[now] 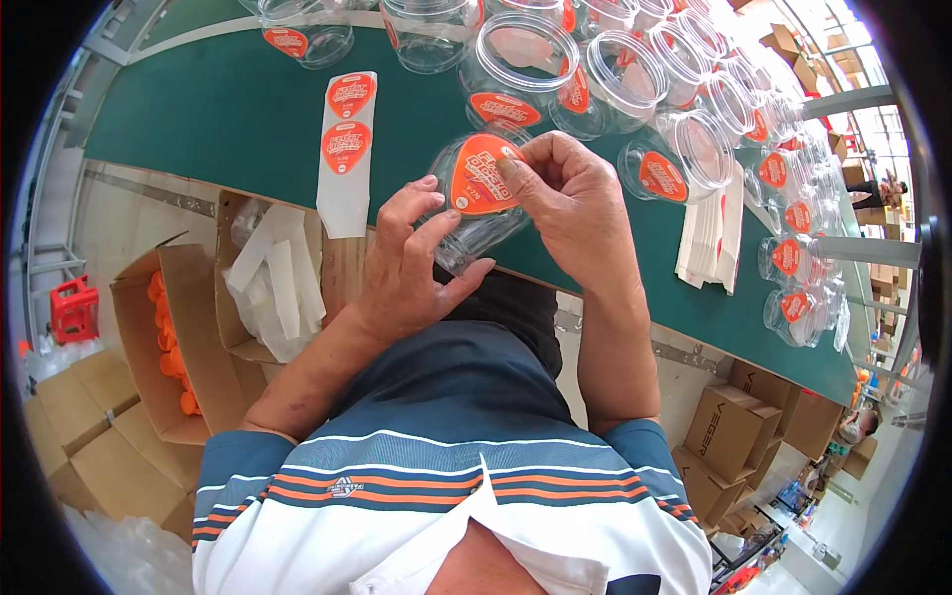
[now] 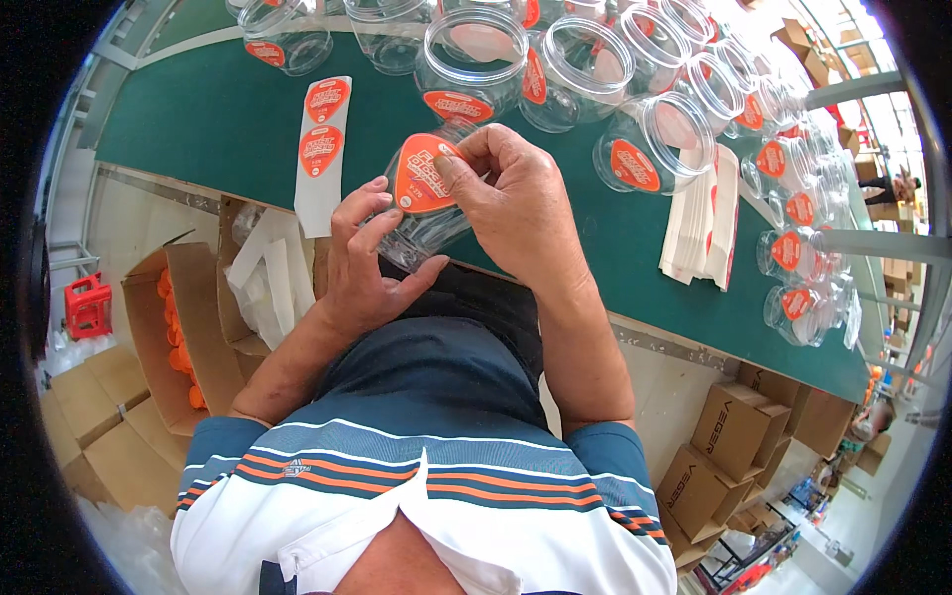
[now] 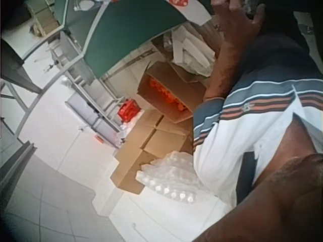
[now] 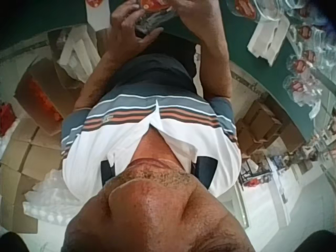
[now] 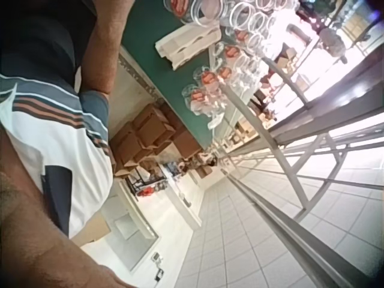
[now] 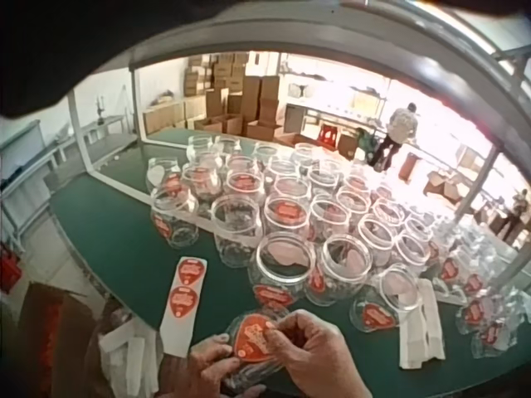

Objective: Applying adhesive labels to clear plastic jars at a workstation.

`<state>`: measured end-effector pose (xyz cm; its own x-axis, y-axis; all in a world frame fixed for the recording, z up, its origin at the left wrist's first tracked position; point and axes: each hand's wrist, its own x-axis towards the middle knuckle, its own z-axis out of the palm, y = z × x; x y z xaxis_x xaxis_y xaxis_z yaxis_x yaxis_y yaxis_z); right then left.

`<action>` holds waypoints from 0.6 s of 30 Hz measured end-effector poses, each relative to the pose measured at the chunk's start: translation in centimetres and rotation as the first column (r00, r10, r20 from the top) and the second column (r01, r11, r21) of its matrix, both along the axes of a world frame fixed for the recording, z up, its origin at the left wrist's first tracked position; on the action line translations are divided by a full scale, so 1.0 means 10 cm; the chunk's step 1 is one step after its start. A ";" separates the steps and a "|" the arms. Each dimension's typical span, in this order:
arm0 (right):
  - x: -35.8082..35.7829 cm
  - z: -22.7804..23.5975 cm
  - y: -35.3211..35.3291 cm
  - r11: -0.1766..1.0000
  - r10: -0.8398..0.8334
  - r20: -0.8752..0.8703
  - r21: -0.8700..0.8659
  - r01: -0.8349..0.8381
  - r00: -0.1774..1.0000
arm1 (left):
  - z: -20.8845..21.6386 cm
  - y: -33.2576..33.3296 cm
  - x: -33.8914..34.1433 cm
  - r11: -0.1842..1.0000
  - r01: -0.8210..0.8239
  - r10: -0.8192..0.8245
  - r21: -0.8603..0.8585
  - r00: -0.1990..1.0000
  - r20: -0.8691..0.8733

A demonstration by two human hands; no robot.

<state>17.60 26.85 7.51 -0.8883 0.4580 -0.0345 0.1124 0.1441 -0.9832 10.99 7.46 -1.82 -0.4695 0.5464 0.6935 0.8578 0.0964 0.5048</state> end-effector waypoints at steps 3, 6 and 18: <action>-0.02 0.00 0.00 0.999 0.003 0.015 0.039 -0.003 1.000 | 0.00 0.00 0.00 1.000 -0.004 0.004 0.004 1.000 -0.010; -0.03 0.02 -0.01 0.998 0.016 0.049 0.061 -0.019 0.999 | -0.02 0.01 -0.01 1.000 0.004 -0.004 0.014 1.000 -0.015; -0.04 -0.02 -0.02 0.994 0.017 0.058 0.108 -0.023 0.998 | -0.01 0.01 0.00 1.000 0.004 -0.004 0.022 1.000 0.002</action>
